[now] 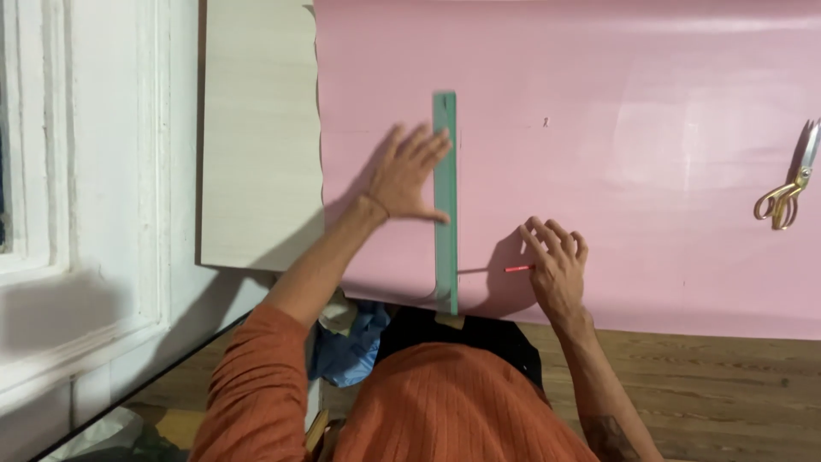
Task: Measuring and marking a piece of pink leather with a ruler and pencil before cutting it with scissors.
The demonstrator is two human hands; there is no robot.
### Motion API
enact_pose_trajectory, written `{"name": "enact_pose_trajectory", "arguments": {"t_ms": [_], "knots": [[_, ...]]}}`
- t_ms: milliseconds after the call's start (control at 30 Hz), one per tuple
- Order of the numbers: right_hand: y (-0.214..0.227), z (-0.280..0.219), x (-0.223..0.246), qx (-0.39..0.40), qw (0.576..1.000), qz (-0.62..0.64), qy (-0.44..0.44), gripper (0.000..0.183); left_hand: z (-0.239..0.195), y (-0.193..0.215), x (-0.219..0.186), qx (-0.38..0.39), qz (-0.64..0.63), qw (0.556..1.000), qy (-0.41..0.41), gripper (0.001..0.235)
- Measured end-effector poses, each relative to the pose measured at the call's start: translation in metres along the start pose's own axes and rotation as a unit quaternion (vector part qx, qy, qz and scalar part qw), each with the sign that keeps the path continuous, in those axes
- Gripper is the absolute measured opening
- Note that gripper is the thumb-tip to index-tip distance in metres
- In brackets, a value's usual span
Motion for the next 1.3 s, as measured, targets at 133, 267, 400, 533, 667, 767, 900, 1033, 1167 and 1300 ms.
{"name": "enact_pose_trajectory", "arguments": {"t_ms": [133,267,400,533,667,767,900,1033,1167,1300], "knots": [[-0.005,-0.005,-0.001,0.033,0.999,-0.013,0.003,0.068,0.057,0.018,0.048,0.016,-0.027,0.999,0.029,0.145],[-0.017,-0.015,-0.011,-0.001,1.0,-0.013,0.027,0.064,0.099,0.027,0.067,-0.017,-0.045,0.999,0.011,0.148],[0.01,-0.012,0.001,0.029,0.999,0.01,0.011,0.071,0.118,0.029,0.071,-0.021,-0.056,0.998,0.008,0.149],[0.016,-0.011,0.002,0.025,0.999,0.024,0.01,0.071,0.119,0.027,0.071,-0.025,-0.081,0.996,0.002,0.148],[0.006,-0.012,-0.003,0.022,1.0,0.009,0.007,0.067,0.12,0.029,0.071,-0.04,-0.074,0.996,0.004,0.149],[0.004,-0.017,-0.003,0.027,1.0,0.01,0.006,0.062,0.114,0.027,0.07,-0.042,-0.067,0.997,0.003,0.148],[0.01,0.002,-0.017,-0.041,0.996,0.08,0.01,0.037,0.115,0.034,0.07,-0.051,-0.07,0.996,-0.002,0.145],[-0.022,0.021,-0.045,-0.138,0.968,0.207,-0.035,0.021,0.115,0.033,0.074,-0.053,-0.068,0.996,0.001,0.146],[-0.002,0.092,-0.031,-0.185,0.765,0.574,-0.227,0.009,0.118,0.026,0.071,-0.05,-0.064,0.997,-0.004,0.146],[0.007,0.148,-0.006,-0.181,0.718,0.668,-0.076,0.011,0.117,0.031,0.073,-0.054,-0.067,0.996,-0.001,0.148]]}}
Point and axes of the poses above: each hand's wrist, its own z-axis towards the middle knuckle, its own y-axis out of the back of the hand, x = y × z, the point moved 5 cm from there along z, towards the middle knuckle, and after that the axes turned 11 degrees about y, right-handed, at the moved point
